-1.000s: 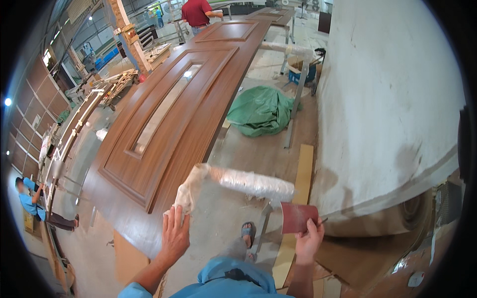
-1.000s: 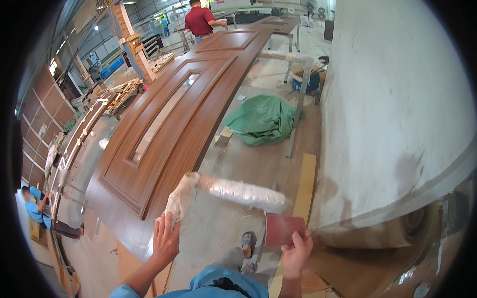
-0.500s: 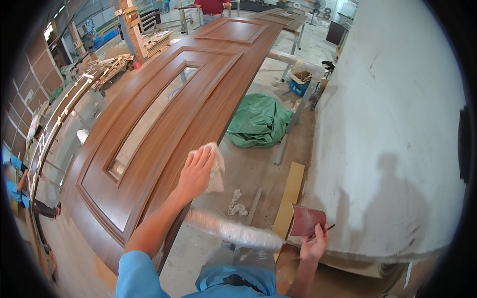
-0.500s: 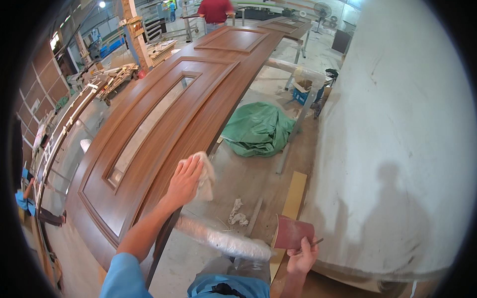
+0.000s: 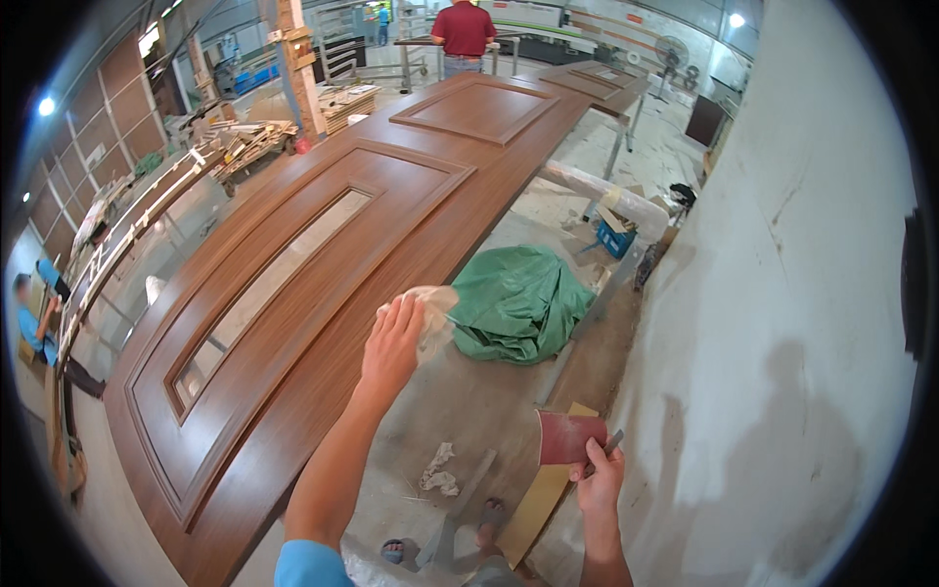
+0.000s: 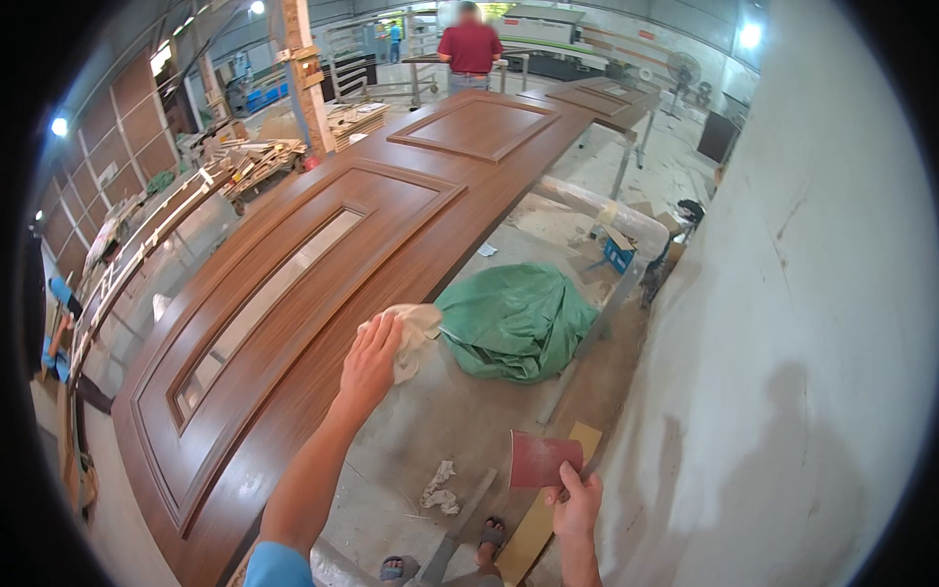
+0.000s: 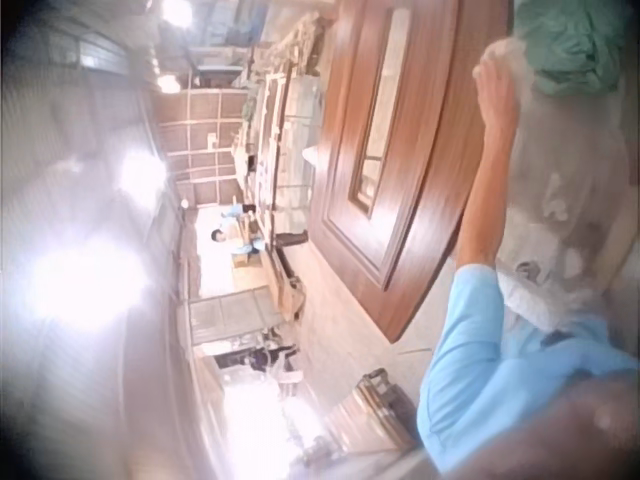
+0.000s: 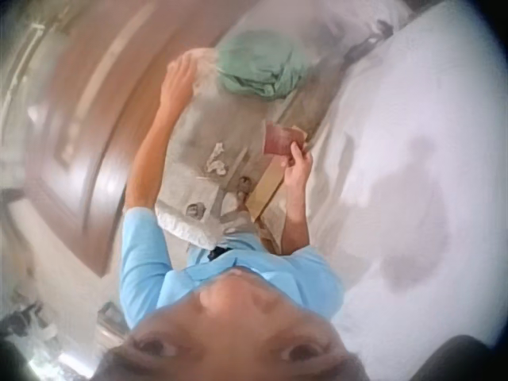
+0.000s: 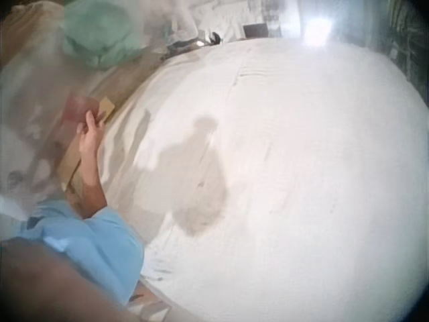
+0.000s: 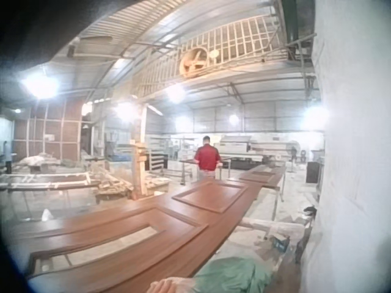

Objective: The person wipes and sands a wooden door with a glass panel using a cloth and sandpaper. They repeatedly wipe the surface, sand edges and panels, and wipe again to remove dust. The door remains on a workbench throughout the process.

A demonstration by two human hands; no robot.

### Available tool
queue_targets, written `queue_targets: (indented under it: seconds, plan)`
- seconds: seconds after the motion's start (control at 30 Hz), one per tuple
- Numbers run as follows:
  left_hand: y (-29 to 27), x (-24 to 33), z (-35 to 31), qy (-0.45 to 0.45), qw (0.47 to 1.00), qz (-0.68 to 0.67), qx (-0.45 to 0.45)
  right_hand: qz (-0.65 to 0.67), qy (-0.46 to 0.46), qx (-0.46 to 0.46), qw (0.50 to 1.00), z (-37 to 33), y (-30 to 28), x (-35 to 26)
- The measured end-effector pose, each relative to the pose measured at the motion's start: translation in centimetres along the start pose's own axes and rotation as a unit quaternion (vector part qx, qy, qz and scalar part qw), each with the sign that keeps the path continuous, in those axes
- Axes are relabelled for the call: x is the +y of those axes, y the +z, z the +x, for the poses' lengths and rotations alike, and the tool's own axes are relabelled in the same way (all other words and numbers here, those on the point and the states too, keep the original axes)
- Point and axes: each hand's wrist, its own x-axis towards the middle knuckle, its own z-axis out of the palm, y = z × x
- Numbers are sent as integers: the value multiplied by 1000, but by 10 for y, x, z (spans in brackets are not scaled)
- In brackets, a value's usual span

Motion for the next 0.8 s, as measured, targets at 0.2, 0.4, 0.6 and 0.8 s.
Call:
queue_targets:
  seconds: [0.2,0.4,0.6,0.8]
  plan:
    - [-57,-2,-63,-202,977,-59,42,9,39,13,999,41,-5,-9]
    - [-110,37,-101,-438,808,-373,-128,55,125,-156,978,27,35,16]
    - [-146,158,-167,-342,714,-604,-90,-144,177,-321,919,-23,84,31]
    - [-183,161,-220,-461,761,-457,-14,-250,125,-386,879,-47,115,50]
